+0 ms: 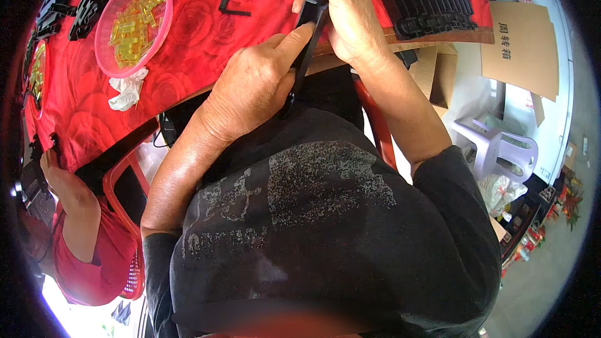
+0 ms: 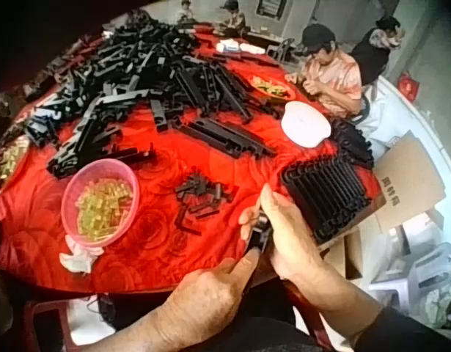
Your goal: The person assembles tools by taking a yellow vial from a bowl, inserting it and small black components into a black plastic housing, and pressing the parts into place by hand.
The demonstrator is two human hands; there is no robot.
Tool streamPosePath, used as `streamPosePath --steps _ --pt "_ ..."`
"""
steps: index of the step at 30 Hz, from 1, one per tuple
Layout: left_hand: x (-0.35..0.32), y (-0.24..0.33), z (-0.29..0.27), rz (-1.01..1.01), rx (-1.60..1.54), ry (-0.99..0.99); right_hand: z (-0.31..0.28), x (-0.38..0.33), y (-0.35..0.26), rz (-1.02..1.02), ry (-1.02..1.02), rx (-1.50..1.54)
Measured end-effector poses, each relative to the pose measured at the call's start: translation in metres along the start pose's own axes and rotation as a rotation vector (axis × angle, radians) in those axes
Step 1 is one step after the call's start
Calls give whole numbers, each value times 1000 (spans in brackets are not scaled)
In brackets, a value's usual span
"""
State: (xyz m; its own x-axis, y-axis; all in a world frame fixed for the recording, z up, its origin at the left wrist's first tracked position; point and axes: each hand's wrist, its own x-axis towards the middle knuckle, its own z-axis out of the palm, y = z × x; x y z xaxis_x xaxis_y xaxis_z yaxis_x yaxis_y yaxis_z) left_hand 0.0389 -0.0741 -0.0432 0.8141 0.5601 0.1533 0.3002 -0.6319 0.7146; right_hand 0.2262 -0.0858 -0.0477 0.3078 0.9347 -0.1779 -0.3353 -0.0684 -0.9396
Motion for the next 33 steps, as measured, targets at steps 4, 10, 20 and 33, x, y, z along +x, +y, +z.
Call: streamPosePath --steps 4,10,20,33 --pt "0 -2 1 -5 -52 -19 -5 0 -1 20 -6 -72" --pt "1 -2 0 -4 -99 -35 -20 1 -1 -98 -44 -315" --pt "8 -2 -16 99 -145 343 -78 -31 -15 38 188 -337" --pt "-6 -9 -6 -23 -209 237 -79 -68 17 -225 586 3"
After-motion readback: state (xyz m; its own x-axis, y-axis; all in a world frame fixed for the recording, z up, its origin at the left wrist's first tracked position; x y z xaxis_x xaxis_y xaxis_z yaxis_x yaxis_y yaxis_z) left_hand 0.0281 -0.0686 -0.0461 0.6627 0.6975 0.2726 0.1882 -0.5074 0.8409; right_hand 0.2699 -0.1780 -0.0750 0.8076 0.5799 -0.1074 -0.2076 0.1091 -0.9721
